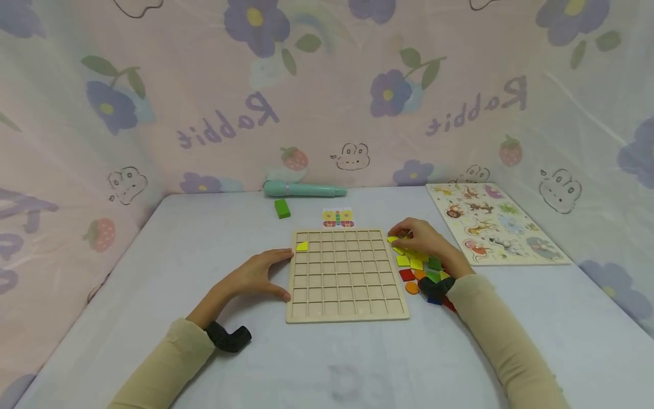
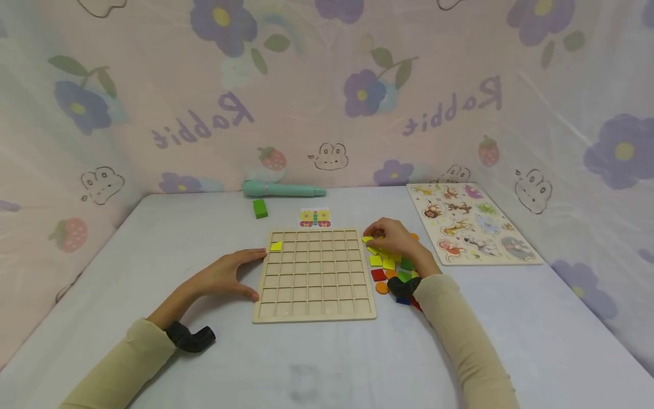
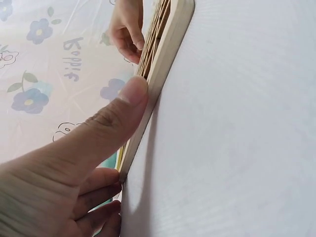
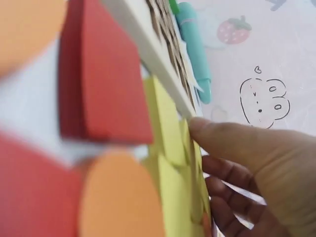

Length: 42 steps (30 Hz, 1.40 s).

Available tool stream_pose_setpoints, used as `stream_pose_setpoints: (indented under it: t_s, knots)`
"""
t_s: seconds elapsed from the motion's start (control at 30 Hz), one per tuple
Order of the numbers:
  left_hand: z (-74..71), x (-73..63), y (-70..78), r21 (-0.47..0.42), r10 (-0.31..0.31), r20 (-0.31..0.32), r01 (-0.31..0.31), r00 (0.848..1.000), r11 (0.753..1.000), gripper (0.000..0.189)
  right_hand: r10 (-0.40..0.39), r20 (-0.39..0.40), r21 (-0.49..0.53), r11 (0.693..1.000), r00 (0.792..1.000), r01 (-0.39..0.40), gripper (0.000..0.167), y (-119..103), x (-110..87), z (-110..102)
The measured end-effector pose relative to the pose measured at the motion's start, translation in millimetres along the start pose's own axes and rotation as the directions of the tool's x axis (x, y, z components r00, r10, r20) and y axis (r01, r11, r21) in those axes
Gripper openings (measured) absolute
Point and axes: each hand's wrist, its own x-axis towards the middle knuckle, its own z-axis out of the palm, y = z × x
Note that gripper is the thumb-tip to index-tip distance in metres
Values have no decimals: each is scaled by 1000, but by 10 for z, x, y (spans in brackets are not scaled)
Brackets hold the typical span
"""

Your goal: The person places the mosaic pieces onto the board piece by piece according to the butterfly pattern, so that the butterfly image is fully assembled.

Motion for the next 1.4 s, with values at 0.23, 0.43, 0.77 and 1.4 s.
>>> stream_pose_setpoints:
  t_s: [0.23, 0.43, 0.77, 1.4]
  knots:
    - [11, 15, 6, -2, -9, 10, 9, 1000, 1000, 99, -15, -68, -114, 993, 998, 8, 25, 15, 47, 85]
    - [11, 22, 26, -8, -21, 18, 21, 1000, 1000, 99, -1, -59, -106, 994, 998, -5, 29, 36, 42, 71]
    - [8, 6, 25, 1, -13, 17, 13, 1000, 1000, 99, -76, -85, -70, 995, 994, 70, 25, -156, 151, 57]
    - [-8, 7, 23, -2, -19, 26, 19, 999, 1000, 99, -253, -6, 6, 967, 967, 254, 26, -1160, 752, 924]
